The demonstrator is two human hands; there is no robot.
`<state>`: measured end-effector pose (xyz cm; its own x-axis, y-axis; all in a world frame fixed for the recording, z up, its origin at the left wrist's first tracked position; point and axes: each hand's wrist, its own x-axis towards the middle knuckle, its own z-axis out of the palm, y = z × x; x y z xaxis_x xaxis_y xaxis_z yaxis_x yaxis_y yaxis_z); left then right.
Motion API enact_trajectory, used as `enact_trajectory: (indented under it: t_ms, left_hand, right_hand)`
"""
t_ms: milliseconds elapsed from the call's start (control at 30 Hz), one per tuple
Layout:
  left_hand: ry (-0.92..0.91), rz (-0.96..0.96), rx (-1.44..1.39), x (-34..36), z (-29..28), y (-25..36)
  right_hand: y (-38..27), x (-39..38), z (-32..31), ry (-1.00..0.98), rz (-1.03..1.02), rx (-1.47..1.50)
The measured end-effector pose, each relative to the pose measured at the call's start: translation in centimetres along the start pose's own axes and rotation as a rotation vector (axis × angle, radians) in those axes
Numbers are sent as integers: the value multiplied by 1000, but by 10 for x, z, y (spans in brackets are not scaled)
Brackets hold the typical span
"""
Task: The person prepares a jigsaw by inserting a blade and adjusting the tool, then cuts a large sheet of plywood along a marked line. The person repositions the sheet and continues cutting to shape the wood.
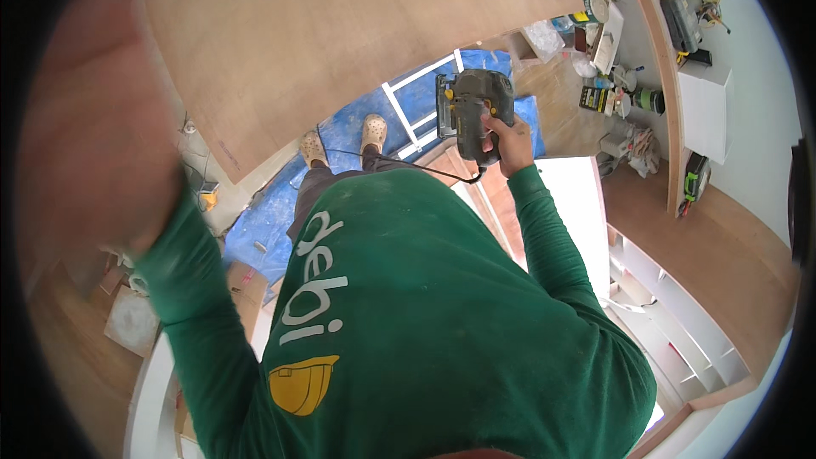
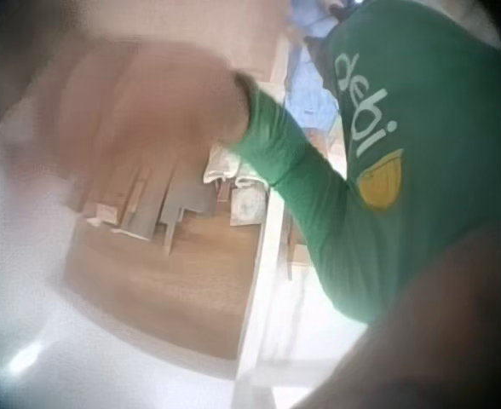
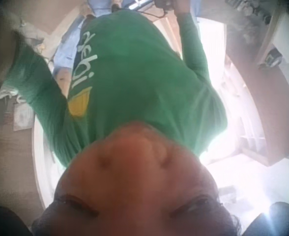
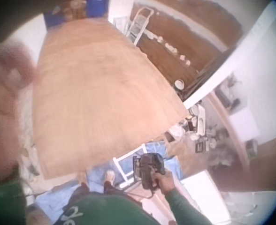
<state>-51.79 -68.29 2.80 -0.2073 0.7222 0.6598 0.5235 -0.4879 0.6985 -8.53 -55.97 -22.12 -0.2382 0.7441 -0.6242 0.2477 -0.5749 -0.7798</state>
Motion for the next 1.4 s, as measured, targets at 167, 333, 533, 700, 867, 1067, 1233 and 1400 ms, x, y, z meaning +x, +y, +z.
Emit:
enact_trajectory:
  t_ms: [167, 333, 533, 700, 867, 1067, 1233, 1400]
  left_hand:
    - [-263, -917, -90, -151, 109, -104]
    - [-565, -1034, 19, -297, 129, -126]
    - [-750, -1081, 289, -400, 69, -135]
    - [-501, -1416, 416, -476, 11, -122]
    - [-504, -1518, 431, -545, -22, -97]
    - [-516, -1498, 274, -592, -31, -102]
    - [-567, -1308, 279, -568, -45, -112]
    - [-528, -874, 114, -460, -8, -94]
  right_hand:
    - [10, -2, -7, 0, 22, -87]
    - [20, 6, -21, 65, -14, -233]
    - [21, 21, -34, 245, -128, -653]
    - [26, 22, -47, 339, -201, -839]
    - [24, 8, -52, 363, -213, -778]
    - [6, -26, -49, 358, -10, -682]
    - [8, -54, -35, 172, 31, -444]
    - [37, -97, -18, 26, -18, -431]
